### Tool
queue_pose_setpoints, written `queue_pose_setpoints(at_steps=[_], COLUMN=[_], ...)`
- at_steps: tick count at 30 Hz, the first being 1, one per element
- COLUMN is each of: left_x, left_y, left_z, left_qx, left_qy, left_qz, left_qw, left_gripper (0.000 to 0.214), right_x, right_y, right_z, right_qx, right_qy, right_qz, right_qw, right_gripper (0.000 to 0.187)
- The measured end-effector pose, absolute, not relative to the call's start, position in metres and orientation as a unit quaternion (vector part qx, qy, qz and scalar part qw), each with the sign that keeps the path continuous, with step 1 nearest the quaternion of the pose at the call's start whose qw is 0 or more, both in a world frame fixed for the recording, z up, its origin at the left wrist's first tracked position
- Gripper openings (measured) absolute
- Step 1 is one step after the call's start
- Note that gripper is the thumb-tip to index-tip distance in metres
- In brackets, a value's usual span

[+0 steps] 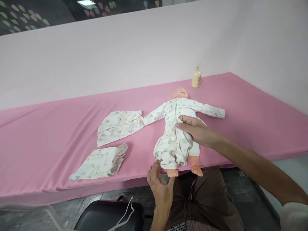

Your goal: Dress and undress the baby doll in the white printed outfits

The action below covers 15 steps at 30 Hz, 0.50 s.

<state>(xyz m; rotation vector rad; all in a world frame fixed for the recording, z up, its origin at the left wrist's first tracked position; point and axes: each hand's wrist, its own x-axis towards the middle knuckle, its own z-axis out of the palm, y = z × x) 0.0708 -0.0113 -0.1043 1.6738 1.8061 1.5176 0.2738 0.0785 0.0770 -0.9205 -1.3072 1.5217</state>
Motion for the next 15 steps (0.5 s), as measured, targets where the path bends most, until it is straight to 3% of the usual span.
queue_pose_setpoints(at_steps=[4,6,11,15], left_x=[0.084,0.097,0.13,0.131], left_y=[-0.034,-0.047,-0.049,-0.04], left_z=[-0.106,-0.099,-0.074,-0.055], left_qx=[0.606,0.669,0.662,0.669], left_qy=[0.558,0.522,0.582,0.561], left_qz=[0.566,0.529,0.417,0.427], left_qw=[-0.022,0.026,0.221,0.236], left_gripper=[0.029,0.02,0.042,0.026], right_x=[0.274,0.273,0.267,0.271], right_y=[0.078,0.076,0.068,0.065], right_z=[0.073,0.073,0.083,0.096], right_qx=[-0.382,-0.382,-0.387,-0.409], right_qy=[-0.519,-0.513,-0.499,-0.582], right_qz=[0.603,0.606,0.634,0.578], right_qw=[0.47,0.473,0.446,0.401], right_gripper=[0.027,0.027,0.024,0.017])
